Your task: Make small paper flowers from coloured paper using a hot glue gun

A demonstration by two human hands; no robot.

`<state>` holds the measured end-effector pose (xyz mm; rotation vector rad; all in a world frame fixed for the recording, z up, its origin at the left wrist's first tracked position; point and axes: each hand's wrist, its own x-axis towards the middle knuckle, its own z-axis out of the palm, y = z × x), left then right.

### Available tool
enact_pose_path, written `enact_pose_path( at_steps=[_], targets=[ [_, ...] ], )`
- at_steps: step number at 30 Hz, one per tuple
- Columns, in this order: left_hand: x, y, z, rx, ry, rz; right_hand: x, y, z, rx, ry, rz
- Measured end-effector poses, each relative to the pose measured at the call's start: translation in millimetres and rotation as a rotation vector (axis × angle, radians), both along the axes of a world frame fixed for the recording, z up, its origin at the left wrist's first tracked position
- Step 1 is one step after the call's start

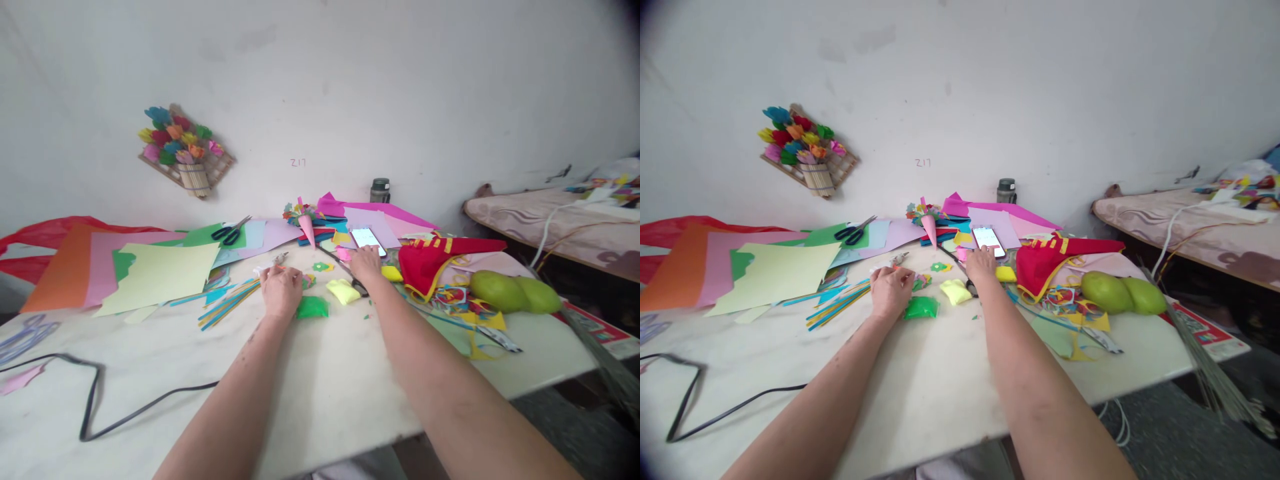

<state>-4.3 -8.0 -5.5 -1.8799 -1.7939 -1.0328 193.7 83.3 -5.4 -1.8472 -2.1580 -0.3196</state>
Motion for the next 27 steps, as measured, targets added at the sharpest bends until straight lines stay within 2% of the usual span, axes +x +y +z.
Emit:
enact_pose_path(
  at_steps=[9, 14, 16, 21, 24, 27],
  targets=[
    [0.3, -0.8, -0.2, 0.020, -0.001, -0.032, -4.2, -8.5, 6.9, 0.082, 0.160, -0.046],
    [-0.4, -0.4, 1.3, 0.045, -0.025, -0.073, -4.5, -9.4, 14.9, 0.036, 0.328, -0.035],
    [-0.4, 0.7, 2.3, 0.072, -0.065, -0.136, -5.7, -9.4, 18.5, 0.025, 0.454, 0.057],
    [2.5, 3.1, 6.5, 0.170, -0.310, -0.349, -14.7, -16.1, 26.4, -0.115, 0.762, 0.525],
    [2.2, 4.7, 7.4, 0.071, -0.531, -0.399, -23.0, -24.4, 31.2, -0.262, 0.832, 0.727],
    [-1.1, 7.6, 6.0, -0.093, -0.735, -0.431, -30.9, -31.9, 34.6, -0.387, 0.853, 0.866]
  ],
)
